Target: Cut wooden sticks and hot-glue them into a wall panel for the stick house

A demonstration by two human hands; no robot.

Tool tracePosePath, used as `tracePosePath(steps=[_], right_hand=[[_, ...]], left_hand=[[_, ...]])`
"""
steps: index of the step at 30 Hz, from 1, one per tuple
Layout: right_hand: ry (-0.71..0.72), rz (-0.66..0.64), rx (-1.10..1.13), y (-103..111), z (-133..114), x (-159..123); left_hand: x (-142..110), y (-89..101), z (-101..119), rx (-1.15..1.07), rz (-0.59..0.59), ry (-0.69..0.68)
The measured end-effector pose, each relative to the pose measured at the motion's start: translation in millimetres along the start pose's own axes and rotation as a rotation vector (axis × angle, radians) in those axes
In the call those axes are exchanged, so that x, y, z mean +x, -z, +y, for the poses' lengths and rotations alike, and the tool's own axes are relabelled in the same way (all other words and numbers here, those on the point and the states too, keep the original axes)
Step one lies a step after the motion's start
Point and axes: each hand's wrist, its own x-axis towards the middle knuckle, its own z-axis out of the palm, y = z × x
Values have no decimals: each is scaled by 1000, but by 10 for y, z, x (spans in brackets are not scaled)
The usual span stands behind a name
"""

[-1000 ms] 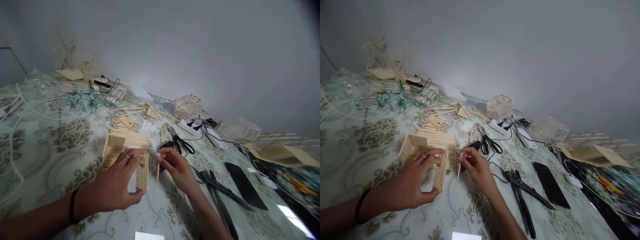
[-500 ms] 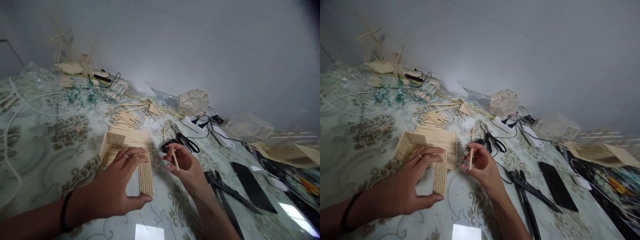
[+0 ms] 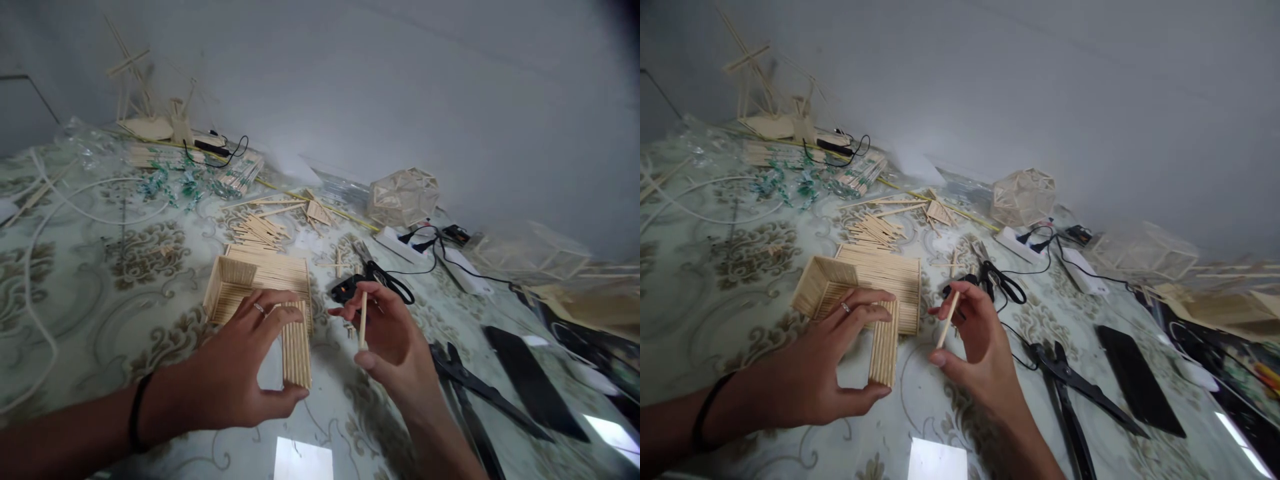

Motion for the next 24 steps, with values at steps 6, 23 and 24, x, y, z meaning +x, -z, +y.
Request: tracePosePath(steps=[6, 23, 24], right_hand=[[34, -79, -341, 56, 19, -51], [204, -98, -230, 6, -67, -61], [203, -96, -237, 3, -65, -66]], left_hand=[[-31, -40, 29, -82, -122, -2], [29, 61, 38, -159, -36, 20], [30, 72, 46, -163, -19, 16]])
